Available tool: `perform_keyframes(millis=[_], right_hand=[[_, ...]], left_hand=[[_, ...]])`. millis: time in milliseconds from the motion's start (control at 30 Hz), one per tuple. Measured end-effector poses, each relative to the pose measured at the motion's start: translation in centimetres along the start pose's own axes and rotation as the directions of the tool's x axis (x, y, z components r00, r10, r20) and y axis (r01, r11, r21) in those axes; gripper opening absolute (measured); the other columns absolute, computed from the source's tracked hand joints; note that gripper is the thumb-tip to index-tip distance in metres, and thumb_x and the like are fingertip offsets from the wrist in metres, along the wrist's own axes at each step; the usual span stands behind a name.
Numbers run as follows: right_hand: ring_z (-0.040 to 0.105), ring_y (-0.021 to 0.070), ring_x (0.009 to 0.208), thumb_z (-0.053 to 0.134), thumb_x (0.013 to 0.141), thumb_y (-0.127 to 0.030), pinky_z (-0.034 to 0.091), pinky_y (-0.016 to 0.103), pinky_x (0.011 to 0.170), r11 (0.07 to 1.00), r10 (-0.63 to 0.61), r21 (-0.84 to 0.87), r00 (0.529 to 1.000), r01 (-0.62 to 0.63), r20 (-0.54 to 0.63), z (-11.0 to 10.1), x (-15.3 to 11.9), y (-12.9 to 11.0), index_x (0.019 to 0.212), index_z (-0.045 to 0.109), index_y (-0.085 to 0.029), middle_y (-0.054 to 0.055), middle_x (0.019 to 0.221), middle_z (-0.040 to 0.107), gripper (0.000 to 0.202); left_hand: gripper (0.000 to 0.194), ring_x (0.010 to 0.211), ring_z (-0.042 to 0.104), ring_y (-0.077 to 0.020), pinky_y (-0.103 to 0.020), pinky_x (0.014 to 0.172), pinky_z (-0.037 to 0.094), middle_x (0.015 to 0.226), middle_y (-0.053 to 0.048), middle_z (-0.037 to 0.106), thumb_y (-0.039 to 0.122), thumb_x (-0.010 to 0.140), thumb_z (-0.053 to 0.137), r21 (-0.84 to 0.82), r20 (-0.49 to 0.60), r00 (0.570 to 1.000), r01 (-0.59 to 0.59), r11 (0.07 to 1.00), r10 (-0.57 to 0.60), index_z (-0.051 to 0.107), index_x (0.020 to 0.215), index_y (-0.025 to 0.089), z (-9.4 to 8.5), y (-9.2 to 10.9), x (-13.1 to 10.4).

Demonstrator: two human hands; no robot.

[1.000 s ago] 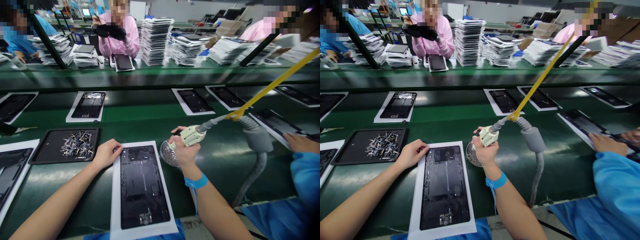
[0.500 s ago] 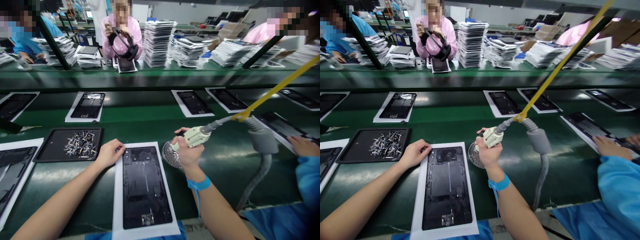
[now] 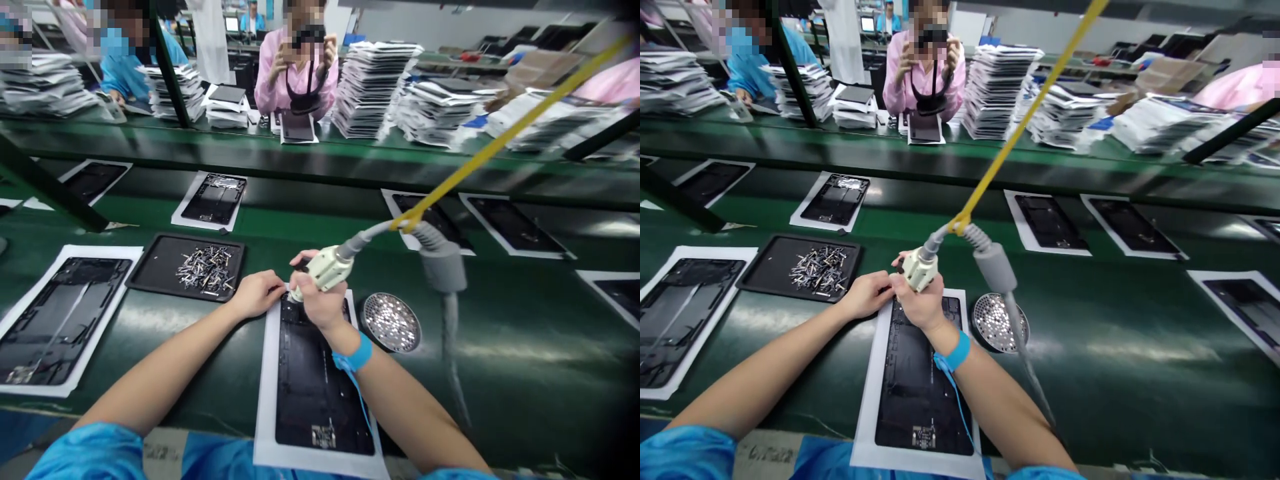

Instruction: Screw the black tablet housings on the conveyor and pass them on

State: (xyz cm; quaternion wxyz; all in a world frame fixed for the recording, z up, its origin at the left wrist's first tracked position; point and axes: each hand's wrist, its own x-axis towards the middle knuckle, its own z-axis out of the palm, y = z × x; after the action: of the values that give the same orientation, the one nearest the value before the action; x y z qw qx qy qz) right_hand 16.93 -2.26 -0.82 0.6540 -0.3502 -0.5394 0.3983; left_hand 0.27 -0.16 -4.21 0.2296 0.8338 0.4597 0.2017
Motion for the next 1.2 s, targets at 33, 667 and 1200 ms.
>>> perform_keyframes(millis=[33, 667, 1200], right_hand=[[0.067, 0.0135, 0.065, 0.074, 0.086, -0.039, 0.058, 0.029, 0.059, 1.000, -0.002, -0.009, 1.000, 0.002, 0.013, 0.5, 0.1, 0.6, 0.112, 0.061, -0.024, 0.004, 0.100, 0.069, 0.033], [0.066, 0.0146, 0.066, 0.075, 0.081, -0.032, 0.058, 0.030, 0.064, 0.998, 0.049, -0.053, 0.998, -0.047, 0.039, 1.8, -0.1, 3.1, 0.109, 0.063, -0.022, 0.001, 0.087, 0.070, 0.032], [0.062, 0.0112, 0.052, 0.077, 0.083, -0.031, 0.052, 0.027, 0.048, 0.987, -0.122, -0.140, 0.931, 0.078, -0.344, -13.2, -0.1, -3.4, 0.105, 0.066, -0.020, 0.003, 0.090, 0.068, 0.027]], left_hand=[[0.022, 0.083, 0.067, -0.0168, -0.025, 0.075, 0.049, 0.089, -0.003, 0.070, 0.031, 0.098, 0.055, 0.002, 0.000, 1.000, 0.002, 1.000, -0.002, 0.074, 0.094, 0.022, 0.1, -0.1, 0.0], [0.019, 0.085, 0.068, -0.0200, -0.027, 0.075, 0.051, 0.089, -0.005, 0.070, 0.028, 0.095, 0.055, 0.125, 0.014, 0.996, 0.083, 0.989, -0.086, 0.070, 0.087, 0.020, 0.5, -0.5, 0.0], [0.021, 0.092, 0.068, -0.0235, -0.032, 0.080, 0.051, 0.095, -0.006, 0.072, 0.038, 0.095, 0.062, 0.284, 0.246, 0.965, 0.015, 0.959, -0.088, 0.072, 0.092, 0.021, 1.4, 4.8, 5.2]])
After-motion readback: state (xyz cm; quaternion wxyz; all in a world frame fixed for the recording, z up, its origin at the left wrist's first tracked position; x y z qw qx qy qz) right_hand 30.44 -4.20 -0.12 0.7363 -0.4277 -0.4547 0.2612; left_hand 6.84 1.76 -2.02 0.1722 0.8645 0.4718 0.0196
